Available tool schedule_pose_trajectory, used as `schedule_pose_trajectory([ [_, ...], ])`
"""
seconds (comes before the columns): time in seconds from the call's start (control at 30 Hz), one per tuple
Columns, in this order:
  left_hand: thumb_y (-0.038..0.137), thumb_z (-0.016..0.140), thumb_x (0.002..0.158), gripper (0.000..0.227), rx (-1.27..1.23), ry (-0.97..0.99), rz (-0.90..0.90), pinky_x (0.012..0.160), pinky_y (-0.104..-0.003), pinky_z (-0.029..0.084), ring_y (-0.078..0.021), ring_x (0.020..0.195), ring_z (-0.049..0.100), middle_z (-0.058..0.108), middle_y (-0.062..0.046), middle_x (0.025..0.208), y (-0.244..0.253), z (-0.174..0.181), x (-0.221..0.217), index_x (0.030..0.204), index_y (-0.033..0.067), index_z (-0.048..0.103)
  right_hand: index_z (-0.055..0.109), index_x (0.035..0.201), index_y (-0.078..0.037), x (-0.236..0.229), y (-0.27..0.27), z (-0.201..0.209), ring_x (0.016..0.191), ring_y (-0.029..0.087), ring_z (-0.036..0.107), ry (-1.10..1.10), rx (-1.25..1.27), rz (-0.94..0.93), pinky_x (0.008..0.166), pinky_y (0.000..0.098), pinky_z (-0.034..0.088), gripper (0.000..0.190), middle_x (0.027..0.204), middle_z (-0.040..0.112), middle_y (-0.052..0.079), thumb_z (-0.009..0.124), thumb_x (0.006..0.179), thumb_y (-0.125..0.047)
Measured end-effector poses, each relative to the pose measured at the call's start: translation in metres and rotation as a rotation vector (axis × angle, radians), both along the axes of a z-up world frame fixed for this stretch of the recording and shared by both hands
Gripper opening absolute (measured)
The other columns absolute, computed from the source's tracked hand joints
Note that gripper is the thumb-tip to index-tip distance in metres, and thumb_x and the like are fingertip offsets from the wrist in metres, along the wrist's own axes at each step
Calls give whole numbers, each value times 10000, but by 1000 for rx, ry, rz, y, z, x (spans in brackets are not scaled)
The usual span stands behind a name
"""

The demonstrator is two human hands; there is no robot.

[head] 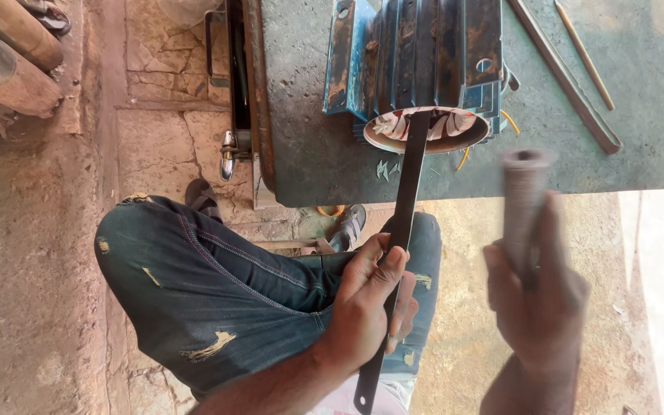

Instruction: The person sits on the floor and repeatedly strikes a flat metal bar with a cylindrical metal hammer. The bar is held against a blue electric motor casing on a metal table. The person adjusts the bar's position several times during the process.

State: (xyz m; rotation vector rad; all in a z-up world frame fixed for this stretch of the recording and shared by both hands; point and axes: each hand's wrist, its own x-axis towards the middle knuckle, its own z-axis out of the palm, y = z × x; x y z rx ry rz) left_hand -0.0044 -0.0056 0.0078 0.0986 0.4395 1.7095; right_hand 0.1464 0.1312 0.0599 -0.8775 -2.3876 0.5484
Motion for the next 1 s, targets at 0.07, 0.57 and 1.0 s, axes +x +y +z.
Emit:
schedule_pose_trajectory([
  [0.07, 333, 445, 1111, 292, -7, -7, 14, 325, -257, 281, -95, 335, 334, 398, 4, 507, 0, 2, 2, 1187, 54, 483, 277, 1584, 54, -6, -3, 3, 674, 208, 735, 57, 18, -23, 568, 323, 541, 694, 881, 740, 224, 631, 989, 6],
  [0.57, 347, 427, 1112, 304, -4, -9, 18, 328, -254, 282, -98, 337, 331, 408, -8, 525, -2, 2, 3, 1154, 51, 484, 345, 1580, 16, -47, -11, -3, 843, 327, 776, -220, -77, -26, 635, 387, 590, 711, 990, 742, 249, 674, 955, -66],
  [1.0, 335, 380, 1128, 304, -45, 340, 18, 377, -246, 341, -98, 402, 381, 456, -17, 580, -12, 10, 13, 1202, 55, 475, 377, 1570, 82, -14, -23, -24, 744, 134, 651, -12, -65, -9, 614, 287, 524, 686, 885, 708, 122, 690, 969, -29],
])
